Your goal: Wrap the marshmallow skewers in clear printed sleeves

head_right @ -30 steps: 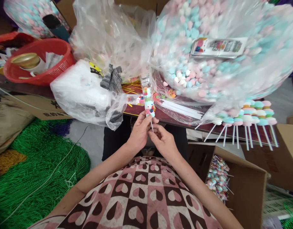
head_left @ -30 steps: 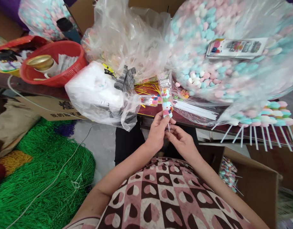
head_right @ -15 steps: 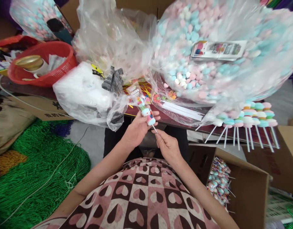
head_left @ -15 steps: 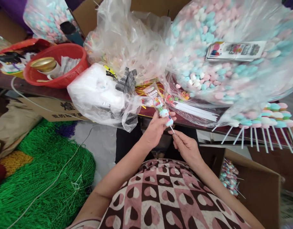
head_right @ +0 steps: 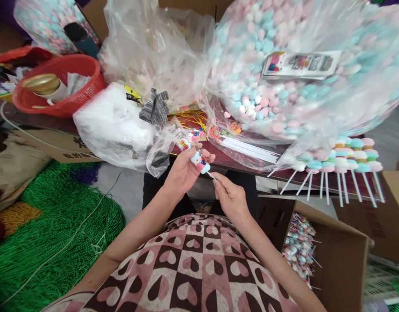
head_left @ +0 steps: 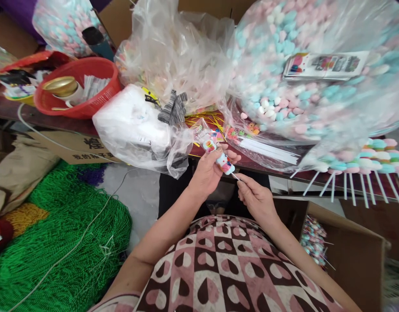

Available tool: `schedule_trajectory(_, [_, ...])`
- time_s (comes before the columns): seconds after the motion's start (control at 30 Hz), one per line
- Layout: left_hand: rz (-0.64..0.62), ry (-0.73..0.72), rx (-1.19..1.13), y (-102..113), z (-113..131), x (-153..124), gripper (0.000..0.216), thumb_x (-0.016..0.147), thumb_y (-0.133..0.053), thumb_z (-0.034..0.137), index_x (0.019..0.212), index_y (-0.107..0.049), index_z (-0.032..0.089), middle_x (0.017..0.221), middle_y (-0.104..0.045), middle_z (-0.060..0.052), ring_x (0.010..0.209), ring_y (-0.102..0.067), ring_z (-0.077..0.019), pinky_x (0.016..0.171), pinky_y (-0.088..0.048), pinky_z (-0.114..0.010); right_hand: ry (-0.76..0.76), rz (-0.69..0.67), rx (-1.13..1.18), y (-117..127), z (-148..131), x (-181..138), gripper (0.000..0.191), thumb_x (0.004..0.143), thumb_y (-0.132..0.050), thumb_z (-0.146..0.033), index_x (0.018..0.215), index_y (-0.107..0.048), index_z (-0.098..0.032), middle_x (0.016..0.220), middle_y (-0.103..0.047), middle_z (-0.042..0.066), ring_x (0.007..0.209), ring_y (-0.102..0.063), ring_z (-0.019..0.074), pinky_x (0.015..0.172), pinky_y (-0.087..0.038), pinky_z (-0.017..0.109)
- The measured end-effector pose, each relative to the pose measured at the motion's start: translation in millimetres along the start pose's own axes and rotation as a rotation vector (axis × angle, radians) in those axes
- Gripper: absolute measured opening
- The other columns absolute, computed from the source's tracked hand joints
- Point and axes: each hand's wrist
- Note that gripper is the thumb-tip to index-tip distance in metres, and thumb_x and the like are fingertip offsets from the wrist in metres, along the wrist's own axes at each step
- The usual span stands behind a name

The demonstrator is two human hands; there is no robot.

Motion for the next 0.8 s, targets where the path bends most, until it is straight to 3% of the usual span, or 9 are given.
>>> schedule_trajectory(0.2, [-0.014,-0.042,0.086,2.6,-1.0,2.0,0.023,0.079,-0.071,0.033,0.096,-0.064,0.018,0.073,-0.07,0.0,0.087,-0.073,-0.0201,0.076,-0.052,-0.028,-0.08,0.01,0.108,-4.1,1.7,-2.8,0.032,0.088,-0.06,-0.04,0.111,-0.072,-0.022,0.051,-0.048,-0.005,0.044,-0.044,0.0101,0.043,-0.039,0.024])
schedule_trajectory(0.37, [-0.033,0.007,0.127,-0.8,-13.5,-6.5,0.031,0.075,-0.075,0.042,0.092,-0.064,0.018,0.07,-0.067,0.001,0.082,-0.072,-0.02,0.063,-0.049,-0.025,-0.337,-0.068,0.574,-10.3,-7.3,-1.9,0.029,0.085,-0.065,-0.043,0.102,-0.071,-0.021,0.041,-0.03,-0.013,0.035,-0.027,0.0057,0.043,-0.04,0.023])
schedule_trajectory(0.5, [-0.033,0.073,0.145,0.5,-22.1,-15.9,0.033,0.071,-0.078,0.042,0.088,-0.064,0.017,0.069,-0.066,0.0,0.082,-0.071,-0.0202,0.073,-0.051,-0.028,-0.391,-0.142,0.727,-12.9,-12.9,0.6,0.025,0.083,-0.069,-0.041,0.097,-0.07,-0.02,0.041,-0.03,-0.014,0.034,-0.024,0.0042,0.043,-0.039,0.021])
schedule_trajectory(0.67, [-0.124,0.088,0.152,11.2,-10.9,-13.8,0.04,0.074,-0.076,0.042,0.105,-0.064,0.02,0.095,-0.073,-0.005,0.09,-0.07,-0.0185,0.083,-0.05,-0.03,-0.331,-0.138,0.608,-9.9,-10.0,-0.2,0.027,0.086,-0.065,-0.044,0.097,-0.068,-0.02,0.042,-0.034,-0.013,0.035,-0.029,0.0051,0.046,-0.04,0.022])
schedule_trajectory(0.73, [-0.102,0.024,0.096,12.7,0.8,-7.8,0.042,0.076,-0.074,0.046,0.109,-0.062,0.023,0.107,-0.072,-0.006,0.093,-0.07,-0.0192,0.083,-0.051,-0.033,-0.312,-0.13,0.497,-7.8,-6.0,-2.2,0.029,0.087,-0.062,-0.047,0.097,-0.068,-0.02,0.042,-0.035,-0.012,0.036,-0.033,0.0064,0.046,-0.039,0.022])
schedule_trajectory(0.8, [-0.03,-0.053,0.061,11.2,11.0,-1.1,0.036,0.077,-0.072,0.045,0.104,-0.062,0.023,0.1,-0.073,-0.004,0.089,-0.071,-0.0189,0.082,-0.053,-0.034,-0.289,-0.124,0.373,-6.5,-1.2,-4.3,0.033,0.088,-0.06,-0.049,0.099,-0.069,-0.019,0.042,-0.036,-0.01,0.038,-0.036,0.0078,0.045,-0.037,0.023])
Point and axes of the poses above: each hand's wrist, its own x-axis towards the middle knuckle, its own y-axis out of the back of the hand, z = x × y
